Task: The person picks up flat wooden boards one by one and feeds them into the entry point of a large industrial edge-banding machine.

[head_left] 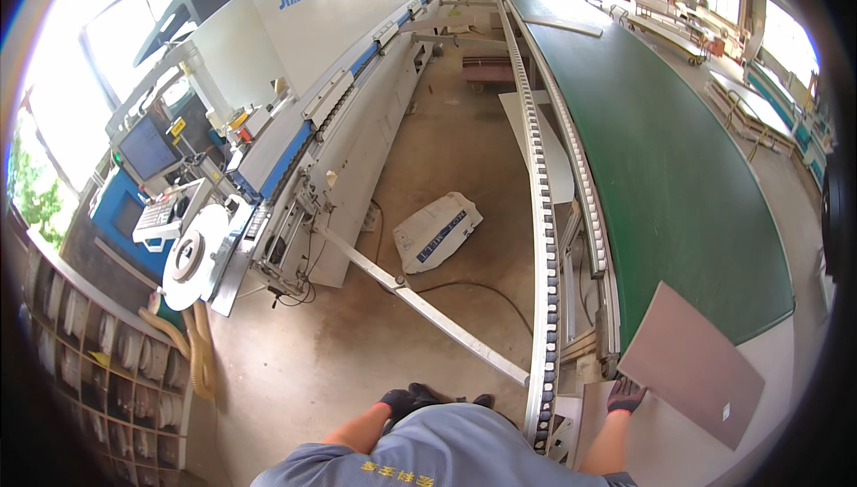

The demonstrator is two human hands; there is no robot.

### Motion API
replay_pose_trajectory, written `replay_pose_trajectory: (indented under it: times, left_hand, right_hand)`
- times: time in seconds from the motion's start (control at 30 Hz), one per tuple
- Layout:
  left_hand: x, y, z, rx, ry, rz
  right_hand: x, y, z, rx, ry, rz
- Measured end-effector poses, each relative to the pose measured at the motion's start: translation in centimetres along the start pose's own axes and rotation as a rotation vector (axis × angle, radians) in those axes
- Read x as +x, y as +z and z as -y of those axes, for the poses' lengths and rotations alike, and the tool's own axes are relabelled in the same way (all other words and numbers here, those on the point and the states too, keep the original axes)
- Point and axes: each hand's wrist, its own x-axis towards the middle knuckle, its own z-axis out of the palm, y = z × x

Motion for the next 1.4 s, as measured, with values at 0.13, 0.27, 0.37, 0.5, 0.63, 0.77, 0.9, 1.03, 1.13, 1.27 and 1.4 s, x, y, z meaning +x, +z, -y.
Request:
replay_pose_trajectory:
  times: [0.13,0.27,0.37,0.5,0.63,0.77,0.9,1.03,1.13,1.27,1.4]
  left_hand:
    - [2.4,1.5,3.7,-0.16,0.014,-0.071]
    - [-0.5,-5.2,-0.9,-0.202,-0.019,0.074]
    - [2.4,-8.2,-3.1,0.163,0.548,-0.242]
    - [4.3,-15.2,-15.0,-0.334,0.505,-0.156]
    - [0.9,-22.0,-26.6,-0.982,0.505,0.407]
    - [-1.3,-20.7,-29.8,-1.284,0.422,0.664]
    - [-3.1,-17.9,-24.7,-1.251,0.608,0.469]
    - [-3.8,-17.9,-17.7,-1.313,0.596,0.478]
    - [-6.0,-19.8,-13.2,-1.289,0.594,0.385]
    - [-10.0,-23.2,-5.2,-1.311,0.662,0.209]
    - [-14.4,-24.4,4.8,-1.204,0.586,0.099]
  right_hand:
    - [-0.8,-0.1,-0.1,0.264,-0.079,0.133]
    - [-2.5,-0.5,-0.2,0.273,-0.146,0.066]
    - [-7.0,-2.0,0.5,0.311,-0.224,-0.016]
    - [-13.9,-4.0,-1.0,0.24,-0.22,-0.031]
    - [-21.4,-5.8,-4.8,0.079,-0.108,0.111]
    - [-29.0,-5.9,-11.0,-0.115,0.068,0.272]
    - [-35.3,-5.2,-17.6,-0.275,0.247,0.405]
    - [-39.8,-4.1,-24.0,-0.35,0.337,0.508]
    - [-42.4,-3.1,-28.0,-0.321,0.336,0.543]
    - [-44.4,-1.5,-31.9,-0.199,0.227,0.445]
    - [-42.8,-3.9,-28.8,0.522,0.589,0.516]
